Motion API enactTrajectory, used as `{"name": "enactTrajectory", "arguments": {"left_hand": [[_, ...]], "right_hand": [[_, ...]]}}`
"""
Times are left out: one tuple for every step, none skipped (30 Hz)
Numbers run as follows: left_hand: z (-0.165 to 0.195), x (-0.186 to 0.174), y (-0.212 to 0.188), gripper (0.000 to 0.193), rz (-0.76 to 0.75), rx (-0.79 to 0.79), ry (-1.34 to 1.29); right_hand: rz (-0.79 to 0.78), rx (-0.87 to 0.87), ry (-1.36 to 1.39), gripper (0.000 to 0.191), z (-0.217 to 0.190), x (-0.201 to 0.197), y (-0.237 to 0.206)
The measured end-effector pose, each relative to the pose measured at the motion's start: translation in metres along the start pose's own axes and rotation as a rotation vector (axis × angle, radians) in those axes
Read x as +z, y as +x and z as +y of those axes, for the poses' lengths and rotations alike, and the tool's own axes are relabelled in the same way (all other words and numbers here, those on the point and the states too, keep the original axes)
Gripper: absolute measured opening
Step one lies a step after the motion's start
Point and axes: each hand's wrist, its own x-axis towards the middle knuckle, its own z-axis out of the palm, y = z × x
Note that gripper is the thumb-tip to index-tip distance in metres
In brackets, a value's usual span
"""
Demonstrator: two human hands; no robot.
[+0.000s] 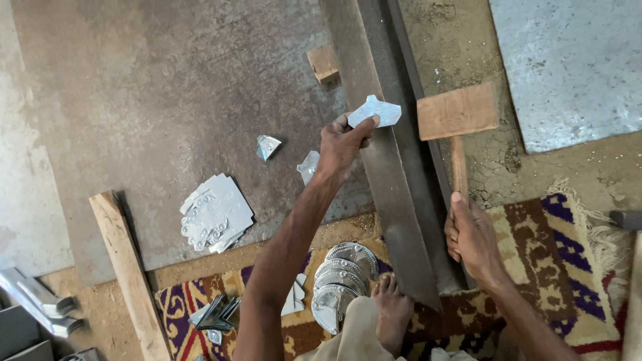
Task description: The person sits on a floor mat and hammers small cut metal pieces flat and shaped on a heavy steel beam using a wooden mallet, then stacks the finished pieces with a pile of embossed metal plates. They reposition each piece by hand between hammer strikes.
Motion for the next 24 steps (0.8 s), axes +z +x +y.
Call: {"name": "enactTrajectory", "arguments": {"left_hand": [[-0.003,0.001,0.003,0.042,0.015,-0.036,-0.044],[-0.006,0.002,0.004,0.043,0.032,-0.072,-0.086],[-0.009,0.003,0.006,0.043,0.034,-0.073,-0.101],[-0.012,0.004,0.006,0.043,0.038,-0.076,-0.117],[-0.015,0.005,0.007,0.043,0.043,-0.078,-0.134],[-0.017,0.006,0.007,0.043,0.047,-0.069,-0.133],[-0.019,0.006,0.007,0.042,0.052,-0.061,-0.131],[-0.021,0.007,0.006,0.042,0.055,-0.055,-0.130],[-0.022,0.007,0.006,0.041,0.049,-0.045,-0.176],[-0.022,0.007,0.005,0.039,0.045,-0.034,-0.221],[-0.022,0.007,0.004,0.039,0.041,-0.028,-0.265],[-0.022,0.007,0.003,0.037,0.028,-0.013,-0.253],[-0.021,0.007,0.001,0.036,0.013,0.003,-0.241],[-0.019,0.006,0.000,0.035,0.001,0.018,-0.231],[-0.017,0.005,0.000,0.033,-0.001,0.024,-0.132],[-0.015,0.004,0.000,0.032,-0.001,0.030,-0.033],[-0.013,0.003,0.000,0.030,0.002,0.033,0.066],[-0.010,0.002,0.001,0.030,0.003,0.040,0.097],[-0.008,0.001,0.002,0.030,0.001,0.046,0.128],[-0.006,0.001,0.004,0.030,-0.005,0.056,0.160],[-0.005,0.001,0.006,0.030,-0.011,0.058,0.153],[-0.005,0.001,0.007,0.030,-0.018,0.057,0.145],[-0.005,0.001,0.008,0.030,-0.024,0.059,0.137],[-0.006,0.001,0.008,0.030,-0.013,0.058,0.117]], "right_hand": [[0.004,-0.038,-0.013,0.042,-0.002,-0.001,-0.001],[0.007,-0.075,-0.025,0.041,-0.003,-0.001,-0.002],[-0.008,-0.080,-0.029,0.038,-0.005,-0.001,-0.004],[-0.024,-0.083,-0.034,0.035,-0.006,-0.001,-0.005],[-0.041,-0.086,-0.040,0.033,-0.008,0.000,-0.006],[-0.046,-0.060,-0.023,0.034,-0.009,0.001,-0.007],[-0.052,-0.033,-0.006,0.036,-0.011,0.002,-0.009],[-0.055,-0.004,0.012,0.038,-0.012,0.002,-0.010],[-0.043,-0.004,-0.007,0.037,-0.012,0.002,-0.011],[-0.032,-0.005,-0.025,0.036,-0.013,0.002,-0.012],[-0.021,0.000,-0.043,0.035,-0.014,0.002,-0.013],[-0.023,-0.007,-0.046,0.037,-0.014,0.002,-0.014],[-0.025,-0.016,-0.050,0.039,-0.014,0.002,-0.015],[-0.027,-0.023,-0.055,0.041,-0.014,0.001,-0.016],[-0.025,-0.032,-0.048,0.041,-0.014,0.001,-0.017],[-0.026,-0.039,-0.042,0.041,-0.013,0.001,-0.018],[-0.028,-0.044,-0.037,0.042,-0.014,0.001,-0.019],[-0.024,-0.047,-0.062,0.039,-0.014,0.001,-0.020],[-0.018,-0.051,-0.085,0.038,-0.014,0.000,-0.021],[-0.008,-0.058,-0.107,0.038,-0.014,0.000,-0.022],[-0.020,-0.105,-0.158,0.041,-0.014,0.000,-0.022],[-0.032,-0.150,-0.209,0.046,-0.015,-0.001,-0.023],[-0.044,-0.197,-0.260,0.051,-0.015,-0.001,-0.023],[-0.040,-0.176,-0.290,0.051,-0.016,-0.001,-0.023]]}}
